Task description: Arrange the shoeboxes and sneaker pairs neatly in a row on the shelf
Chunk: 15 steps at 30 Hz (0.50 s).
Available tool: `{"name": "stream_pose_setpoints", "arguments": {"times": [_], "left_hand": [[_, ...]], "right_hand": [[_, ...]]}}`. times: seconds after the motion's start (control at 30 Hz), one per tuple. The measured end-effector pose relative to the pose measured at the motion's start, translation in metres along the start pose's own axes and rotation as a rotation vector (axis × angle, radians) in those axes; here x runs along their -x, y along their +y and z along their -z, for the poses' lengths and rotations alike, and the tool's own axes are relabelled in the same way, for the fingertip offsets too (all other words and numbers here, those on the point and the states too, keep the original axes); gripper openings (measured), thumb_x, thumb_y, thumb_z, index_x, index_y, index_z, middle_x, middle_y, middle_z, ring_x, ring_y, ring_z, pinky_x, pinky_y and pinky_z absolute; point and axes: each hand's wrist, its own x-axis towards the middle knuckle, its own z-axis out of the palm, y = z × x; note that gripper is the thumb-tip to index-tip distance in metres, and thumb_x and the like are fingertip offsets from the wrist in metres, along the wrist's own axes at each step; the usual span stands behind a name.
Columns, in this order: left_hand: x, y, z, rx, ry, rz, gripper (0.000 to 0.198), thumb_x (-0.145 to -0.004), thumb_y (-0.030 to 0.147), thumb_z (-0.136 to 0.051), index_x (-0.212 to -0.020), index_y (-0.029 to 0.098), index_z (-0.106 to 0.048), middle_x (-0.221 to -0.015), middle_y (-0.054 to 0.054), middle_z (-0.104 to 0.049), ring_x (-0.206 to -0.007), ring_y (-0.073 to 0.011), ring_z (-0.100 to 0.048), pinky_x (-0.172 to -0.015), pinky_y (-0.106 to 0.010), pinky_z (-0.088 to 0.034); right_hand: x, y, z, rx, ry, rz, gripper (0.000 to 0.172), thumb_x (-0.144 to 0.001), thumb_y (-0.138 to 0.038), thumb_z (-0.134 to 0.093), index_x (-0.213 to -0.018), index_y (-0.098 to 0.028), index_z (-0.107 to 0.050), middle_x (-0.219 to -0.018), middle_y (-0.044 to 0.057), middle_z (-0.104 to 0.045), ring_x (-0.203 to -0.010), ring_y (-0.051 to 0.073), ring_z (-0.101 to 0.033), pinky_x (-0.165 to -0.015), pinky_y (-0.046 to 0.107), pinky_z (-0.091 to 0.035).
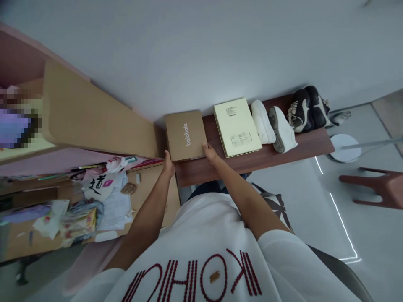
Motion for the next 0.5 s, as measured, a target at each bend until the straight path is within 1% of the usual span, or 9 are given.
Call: {"name": "stream_pose_setpoints", "arguments": {"times": [0.07,0.13,0.17,0.23,0.27,0.33,0.4,0.43,0.5], "left_hand": [[0.017,0.008,0.008,-0.039,-0.016,-0.106,0.078,-0.101,0.075,-0.026,-0.156,0.026,-0.05,-0.158,-0.008,-0.056,-0.151,-0.0252,-0.047,-0.122,-0.045,-0.04],[0.04,0.013,0.012,-0.157,0.0,-0.278,0.079,-0.098,0.075,-0.041,-0.162,0.029,-0.04,-0.165,-0.008,-0.047,-0.154,-0.0259,-0.042,-0.124,-0.044,-0.037],[0.052,0.013,0.01,-0.223,-0.003,-0.363,0.085,-0.096,0.074,-0.048,-0.166,0.028,-0.032,-0.166,-0.01,-0.046,-0.154,-0.0262,-0.041,-0.125,-0.043,-0.035],[0.072,0.011,0.0,-0.348,-0.051,-0.48,0.093,-0.096,0.07,-0.052,-0.17,0.025,-0.017,-0.166,-0.014,-0.045,-0.154,-0.0269,-0.042,-0.127,-0.045,-0.031],[0.08,0.008,-0.008,-0.422,-0.081,-0.52,0.092,-0.097,0.068,-0.052,-0.17,0.024,-0.017,-0.167,-0.016,-0.042,-0.156,-0.0279,-0.038,-0.129,-0.046,-0.028],[0.09,0.001,-0.023,-0.554,-0.151,-0.566,0.086,-0.098,0.064,-0.052,-0.168,0.023,-0.024,-0.171,-0.016,-0.034,-0.16,-0.0295,-0.029,-0.131,-0.048,-0.022],[0.091,-0.006,-0.035,-0.651,-0.232,-0.586,0.078,-0.099,0.06,-0.051,-0.166,0.023,-0.033,-0.174,-0.014,-0.028,-0.163,-0.0309,-0.02,-0.132,-0.051,-0.017],[0.09,-0.009,-0.039,-0.681,-0.275,-0.59,0.074,-0.1,0.059,-0.05,-0.164,0.024,-0.036,-0.175,-0.013,-0.026,-0.164,-0.0313,-0.017,-0.132,-0.052,-0.016],[0.082,-0.014,-0.045,-0.709,-0.349,-0.592,0.067,-0.101,0.057,-0.048,-0.16,0.027,-0.044,-0.175,-0.011,-0.025,-0.164,-0.0313,-0.014,-0.132,-0.054,-0.015]], "right_hand": [[0.006,0.009,0.001,-0.092,-0.044,-0.06,0.048,-0.094,-0.057,-0.06,-0.132,-0.026,-0.061,-0.141,0.01,-0.067,-0.136,0.03,-0.059,-0.112,0.06,-0.048],[0.013,0.014,0.0,-0.137,-0.091,-0.099,0.042,-0.09,-0.049,-0.067,-0.126,-0.027,-0.063,-0.13,0.008,-0.073,-0.125,0.031,-0.067,-0.106,0.062,-0.053],[0.017,0.014,-0.001,-0.149,-0.107,-0.102,0.041,-0.087,-0.047,-0.07,-0.123,-0.027,-0.065,-0.122,0.008,-0.076,-0.119,0.031,-0.07,-0.103,0.063,-0.055],[0.022,0.009,-0.001,-0.162,-0.114,-0.096,0.042,-0.084,-0.05,-0.073,-0.118,-0.025,-0.068,-0.109,0.009,-0.079,-0.11,0.034,-0.073,-0.097,0.064,-0.058],[0.024,0.005,0.001,-0.165,-0.097,-0.098,0.044,-0.084,-0.055,-0.071,-0.116,-0.024,-0.069,-0.106,0.011,-0.079,-0.109,0.036,-0.073,-0.095,0.065,-0.058],[0.03,-0.006,0.008,-0.141,-0.039,-0.084,0.056,-0.087,-0.067,-0.062,-0.119,-0.021,-0.069,-0.113,0.015,-0.078,-0.114,0.039,-0.071,-0.097,0.066,-0.057],[0.039,-0.017,0.021,-0.032,0.05,0.028,0.069,-0.087,-0.074,-0.06,-0.131,-0.021,-0.065,-0.132,0.017,-0.072,-0.127,0.038,-0.066,-0.108,0.064,-0.051],[0.044,-0.021,0.027,0.06,0.099,0.114,0.077,-0.084,-0.075,-0.064,-0.139,-0.021,-0.06,-0.143,0.018,-0.065,-0.135,0.037,-0.06,-0.116,0.061,-0.045],[0.054,-0.028,0.035,0.28,0.181,0.248,0.101,-0.074,-0.073,-0.077,-0.155,-0.022,-0.047,-0.161,0.017,-0.048,-0.15,0.037,-0.045,-0.127,0.056,-0.032]]}}
